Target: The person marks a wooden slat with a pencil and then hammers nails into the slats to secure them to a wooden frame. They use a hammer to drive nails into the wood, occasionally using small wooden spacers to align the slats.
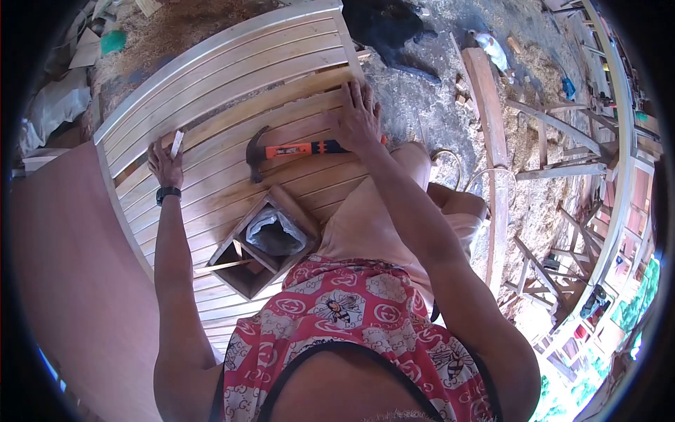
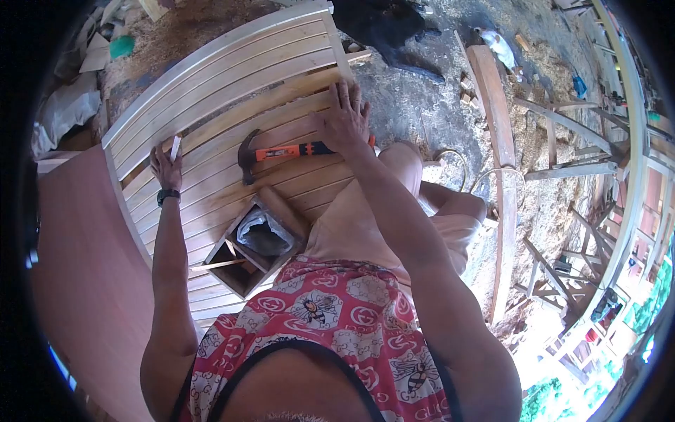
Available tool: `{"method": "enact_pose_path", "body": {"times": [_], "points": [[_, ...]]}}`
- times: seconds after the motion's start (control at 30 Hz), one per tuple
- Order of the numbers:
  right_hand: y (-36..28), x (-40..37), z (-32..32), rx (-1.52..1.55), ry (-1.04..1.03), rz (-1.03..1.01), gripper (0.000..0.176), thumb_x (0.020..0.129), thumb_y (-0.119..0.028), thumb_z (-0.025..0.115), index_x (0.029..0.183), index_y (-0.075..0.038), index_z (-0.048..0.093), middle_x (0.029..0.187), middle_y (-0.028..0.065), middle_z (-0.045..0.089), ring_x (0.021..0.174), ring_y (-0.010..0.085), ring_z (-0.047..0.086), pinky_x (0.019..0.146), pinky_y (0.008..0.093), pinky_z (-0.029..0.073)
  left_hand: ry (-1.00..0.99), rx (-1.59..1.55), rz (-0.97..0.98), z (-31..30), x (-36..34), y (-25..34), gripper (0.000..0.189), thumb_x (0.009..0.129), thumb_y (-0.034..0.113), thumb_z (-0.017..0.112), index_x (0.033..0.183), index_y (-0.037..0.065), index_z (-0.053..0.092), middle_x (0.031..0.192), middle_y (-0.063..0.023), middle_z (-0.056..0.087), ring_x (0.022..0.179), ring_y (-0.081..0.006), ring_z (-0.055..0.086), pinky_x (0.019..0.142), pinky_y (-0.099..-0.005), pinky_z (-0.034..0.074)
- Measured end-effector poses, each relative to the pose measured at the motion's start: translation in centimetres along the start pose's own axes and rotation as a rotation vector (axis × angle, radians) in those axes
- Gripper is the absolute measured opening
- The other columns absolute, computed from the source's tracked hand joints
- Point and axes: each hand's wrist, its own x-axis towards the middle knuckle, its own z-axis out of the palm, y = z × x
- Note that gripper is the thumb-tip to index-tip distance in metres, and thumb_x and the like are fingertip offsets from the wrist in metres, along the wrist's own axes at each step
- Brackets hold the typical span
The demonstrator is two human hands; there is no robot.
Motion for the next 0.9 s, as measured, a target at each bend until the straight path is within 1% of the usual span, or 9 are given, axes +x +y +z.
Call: {"method": "enact_pose_path", "body": {"times": [0.27,0.47,0.53,0.57,0.63,0.7,0.77,0.83,0.9], "points": [[-0.6,0.4,-0.3,-0.011,-0.028,0.048,0.087,0.092,-0.057,0.058,0.156,-0.006,0.029,0.164,0.0157,0.023,0.152,0.0429,0.014,0.115,0.0677,0.022,0.037,0.034,0.044,-0.8,0.8,1.7,0.069,0.084,0.032,0.078,0.145,0.021,0.050,0.142,-0.0147,0.047,0.128,-0.0367,0.046,0.106,-0.0531,0.036],[-0.8,0.6,-0.4,0.002,-0.049,0.074,0.087,0.092,-0.056,0.058,0.156,-0.006,0.029,0.165,0.0141,0.023,0.153,0.0409,0.014,0.117,0.0641,0.021,-0.008,0.064,-0.038,-1.0,0.9,2.2,0.069,0.081,0.027,0.079,0.144,0.021,0.052,0.142,-0.0146,0.046,0.128,-0.0382,0.045,0.109,-0.0527,0.034],[-0.6,0.4,-0.3,-0.027,-0.002,0.045,0.085,0.091,-0.052,0.061,0.156,-0.006,0.031,0.164,0.0152,0.023,0.153,0.0402,0.014,0.118,0.0626,0.021,-0.018,0.045,-0.024,-1.1,1.0,2.4,0.063,0.085,0.036,0.075,0.143,0.021,0.053,0.146,-0.0143,0.042,0.132,-0.0379,0.040,0.111,-0.0525,0.030],[-1.0,0.3,-0.6,-0.028,0.003,0.042,0.085,0.091,-0.052,0.061,0.156,-0.006,0.031,0.164,0.0152,0.023,0.153,0.0402,0.014,0.118,0.0626,0.021,0.049,0.139,0.026,-1.5,1.2,3.8,0.061,0.090,0.045,0.068,0.143,0.021,0.053,0.142,-0.0175,0.048,0.128,-0.0395,0.046,0.107,-0.0526,0.036],[-2.6,-0.6,-1.1,-0.091,0.121,-0.164,0.075,0.090,-0.040,0.065,0.151,-0.005,0.038,0.155,0.0196,0.039,0.147,0.0392,0.030,0.117,0.0562,0.028,0.116,0.232,0.071,-1.6,1.7,6.8,0.060,0.094,0.053,0.061,0.144,0.020,0.052,0.138,-0.0207,0.054,0.124,-0.0411,0.052,0.103,-0.0528,0.041],[-4.0,-2.0,-1.1,0.049,0.014,-0.269,0.069,0.088,-0.033,0.067,0.147,-0.006,0.043,0.145,0.0199,0.047,0.140,0.0389,0.039,0.113,0.0538,0.034,-0.181,-0.198,-0.303,-0.6,2.1,10.0,0.049,0.101,0.052,0.051,0.124,0.011,0.065,0.107,-0.0201,0.069,0.099,-0.0396,0.066,0.085,-0.0492,0.052],[-5.5,-3.0,-0.8,0.190,-0.088,-0.390,0.063,0.087,-0.027,0.068,0.143,-0.006,0.049,0.136,0.0203,0.055,0.134,0.0387,0.047,0.109,0.0515,0.039,-0.416,-0.083,-0.275,-2.0,3.2,15.3,0.048,0.102,0.050,0.049,0.107,0.006,0.070,0.082,-0.0204,0.071,0.080,-0.0421,0.068,0.073,-0.0491,0.053],[-6.2,-3.8,0.0,0.345,0.019,-0.468,0.055,0.083,-0.012,0.069,0.136,-0.006,0.055,0.118,0.0178,0.063,0.103,0.0342,0.066,0.094,0.0460,0.050,-0.451,-0.458,-0.108,-1.1,3.3,18.6,0.048,0.100,0.050,0.053,0.099,0.005,0.070,0.080,-0.0208,0.069,0.079,-0.0404,0.068,0.072,-0.0502,0.052],[-6.9,-3.4,-1.0,0.520,-0.030,-0.336,0.054,0.082,-0.007,0.070,0.135,-0.006,0.055,0.113,0.0168,0.065,0.091,0.0298,0.068,0.087,0.0419,0.053,-0.570,-0.517,0.291,-3.8,3.9,24.1,0.044,0.096,0.048,0.060,0.094,0.005,0.069,0.079,-0.0203,0.069,0.078,-0.0398,0.068,0.069,-0.0505,0.051]]}}
